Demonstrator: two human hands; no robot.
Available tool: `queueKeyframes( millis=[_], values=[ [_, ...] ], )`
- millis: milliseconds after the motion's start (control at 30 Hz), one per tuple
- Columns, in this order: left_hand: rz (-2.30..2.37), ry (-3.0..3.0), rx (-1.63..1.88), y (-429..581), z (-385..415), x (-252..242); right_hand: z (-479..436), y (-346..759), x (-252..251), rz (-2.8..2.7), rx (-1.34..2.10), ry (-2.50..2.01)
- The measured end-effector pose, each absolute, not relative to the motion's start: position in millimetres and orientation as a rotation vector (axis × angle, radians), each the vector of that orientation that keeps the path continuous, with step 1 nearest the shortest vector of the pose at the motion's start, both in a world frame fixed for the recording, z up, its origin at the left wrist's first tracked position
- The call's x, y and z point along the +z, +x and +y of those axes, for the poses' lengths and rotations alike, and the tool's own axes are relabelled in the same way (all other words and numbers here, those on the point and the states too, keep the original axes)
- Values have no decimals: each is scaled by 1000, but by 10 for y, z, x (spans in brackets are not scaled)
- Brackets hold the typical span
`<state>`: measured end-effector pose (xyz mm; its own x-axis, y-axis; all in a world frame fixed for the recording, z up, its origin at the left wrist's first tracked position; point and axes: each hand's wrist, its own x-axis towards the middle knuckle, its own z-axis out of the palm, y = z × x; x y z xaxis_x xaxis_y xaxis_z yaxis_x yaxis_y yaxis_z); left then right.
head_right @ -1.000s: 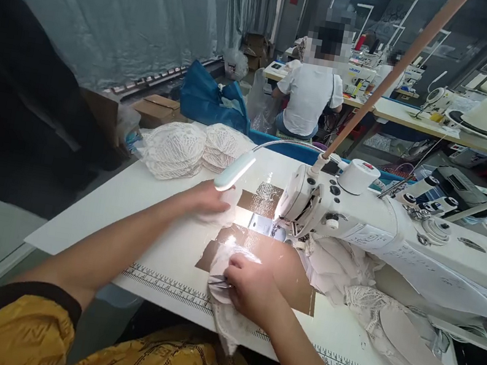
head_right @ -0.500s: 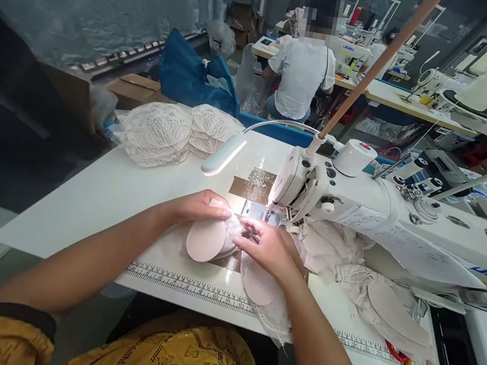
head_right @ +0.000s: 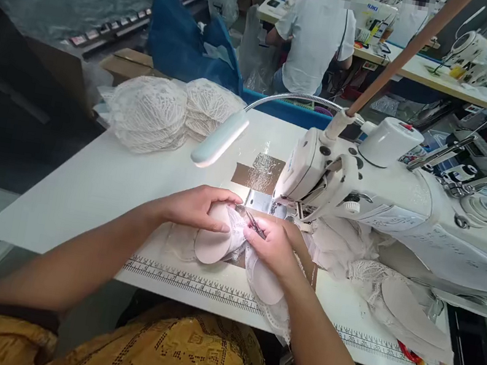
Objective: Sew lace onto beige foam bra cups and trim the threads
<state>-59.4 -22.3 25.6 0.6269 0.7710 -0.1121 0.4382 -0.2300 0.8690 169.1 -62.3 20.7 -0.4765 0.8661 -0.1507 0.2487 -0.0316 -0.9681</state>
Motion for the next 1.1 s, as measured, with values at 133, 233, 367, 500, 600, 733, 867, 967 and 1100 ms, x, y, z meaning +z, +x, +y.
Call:
queueKeyframes(
  millis=[133,233,367,500,600,733,867,967,1100],
  values=[
    [1027,1876,360,-662,-202,251,-617,1711,225,-1711,1564,-1168],
    [1005,1762,273,-782,-148,252,-617,1727,234,-1710,1547,-1191],
    [943,1631,273,-893,-103,289,-618,1753,212,-1762,1545,-1242],
    [909,1609,411,-856,-132,331,-608,1743,152,-1828,1506,-1285],
    [868,1635,472,-760,-182,328,-587,1693,113,-1723,1327,-1305],
    [833,1711,508,-628,-244,285,-571,1629,74,-1776,1284,-1262],
    [887,1732,545,-546,-271,253,-587,1612,59,-1796,1218,-1256],
    [918,1724,544,-510,-274,256,-598,1610,84,-1797,1200,-1218],
    [958,1696,500,-491,-277,273,-600,1606,134,-1779,1195,-1221]
  ],
)
